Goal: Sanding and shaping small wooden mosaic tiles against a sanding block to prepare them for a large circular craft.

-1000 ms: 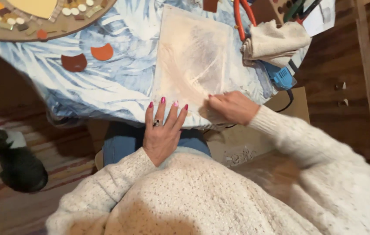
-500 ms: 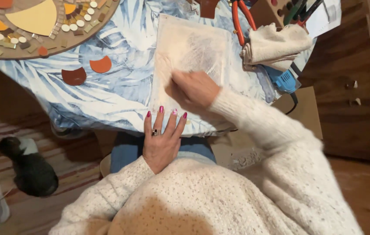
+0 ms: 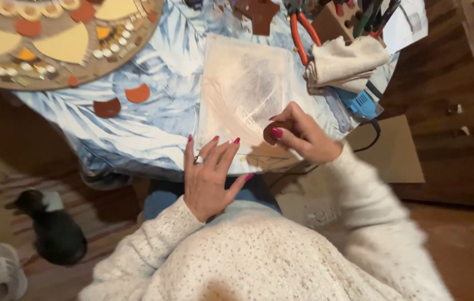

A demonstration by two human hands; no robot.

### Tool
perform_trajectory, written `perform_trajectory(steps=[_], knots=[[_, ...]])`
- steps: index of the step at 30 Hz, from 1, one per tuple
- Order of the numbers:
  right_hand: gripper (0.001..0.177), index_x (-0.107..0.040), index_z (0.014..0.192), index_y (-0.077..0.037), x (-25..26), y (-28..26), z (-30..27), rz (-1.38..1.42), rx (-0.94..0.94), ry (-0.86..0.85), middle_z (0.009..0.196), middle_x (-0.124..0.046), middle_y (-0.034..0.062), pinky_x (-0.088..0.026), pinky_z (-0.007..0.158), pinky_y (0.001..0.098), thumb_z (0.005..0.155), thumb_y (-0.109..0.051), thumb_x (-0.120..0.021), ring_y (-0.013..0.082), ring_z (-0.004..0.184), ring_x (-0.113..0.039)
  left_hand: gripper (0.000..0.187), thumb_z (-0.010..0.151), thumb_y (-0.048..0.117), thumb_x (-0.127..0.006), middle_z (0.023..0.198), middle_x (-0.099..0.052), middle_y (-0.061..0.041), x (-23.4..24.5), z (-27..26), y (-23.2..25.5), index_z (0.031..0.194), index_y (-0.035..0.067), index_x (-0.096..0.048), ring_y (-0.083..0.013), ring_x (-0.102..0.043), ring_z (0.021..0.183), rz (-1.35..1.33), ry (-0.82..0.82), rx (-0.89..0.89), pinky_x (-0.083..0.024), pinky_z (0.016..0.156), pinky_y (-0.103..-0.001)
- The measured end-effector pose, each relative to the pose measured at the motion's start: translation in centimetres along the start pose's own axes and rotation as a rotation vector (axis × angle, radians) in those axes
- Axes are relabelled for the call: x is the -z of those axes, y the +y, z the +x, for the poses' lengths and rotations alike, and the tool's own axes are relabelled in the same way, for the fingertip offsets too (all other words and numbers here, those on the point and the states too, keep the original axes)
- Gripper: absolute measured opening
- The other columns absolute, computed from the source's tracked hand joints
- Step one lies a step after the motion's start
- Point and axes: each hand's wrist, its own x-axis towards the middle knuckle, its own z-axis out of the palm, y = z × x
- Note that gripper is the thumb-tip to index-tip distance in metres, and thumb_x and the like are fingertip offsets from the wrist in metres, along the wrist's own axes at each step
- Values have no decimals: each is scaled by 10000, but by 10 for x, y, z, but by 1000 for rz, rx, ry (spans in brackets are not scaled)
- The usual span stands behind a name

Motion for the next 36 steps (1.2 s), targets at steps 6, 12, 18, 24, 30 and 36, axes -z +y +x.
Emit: perform_trajectory(steps=[6,12,18,24,30,36], knots=[[158,-421,1187,-69,-56,30,9,463,230,265,837,-538,34,-345,560,219,1087,-93,-541,56,639,-444,409,965,272,-692,1247,-665,-151,15,32,10,1300,47,-623,-288,-701,1088,-497,-33,248,-592,904,-376],[166,-430,1215,-68,-67,38,7,506,235,318,843,-537,13,-366,562,213,1092,-108,-533,44,643,-456,232,1005,198,-648,1038,-708,-134,-1,39,5,1114,-5,-623,-282,-698,955,-518,-5,114,-571,824,-384],[198,-431,1249,-50,-76,41,9,443,264,358,1066,-610,27,-485,730,237,1095,-125,-529,59,868,-578,224,1008,209,-646,907,-651,-119,-17,59,18,1007,-1,-571,-219,-696,762,-680,-24,136,-562,662,-326],[160,-472,1243,-42,-86,44,8,450,269,310,880,-533,-6,-405,628,210,1130,-140,-527,36,705,-472,391,1107,275,-454,634,-573,-65,-25,65,11,929,11,-681,-152,-560,561,-600,14,219,-445,543,-302],[140,-456,1244,-49,-84,40,8,504,303,266,896,-556,-5,-421,660,210,1145,-137,-503,24,711,-475,545,1116,398,-382,655,-653,-34,-47,57,-14,896,10,-693,-90,-594,569,-907,-61,371,-485,529,-252],[146,-452,1235,-41,-79,52,10,376,335,322,996,-612,25,-467,688,218,1129,-127,-503,39,778,-543,545,1140,448,-356,741,-675,-32,-57,50,-25,885,42,-615,-81,-618,649,-1087,-119,378,-523,604,-240]])
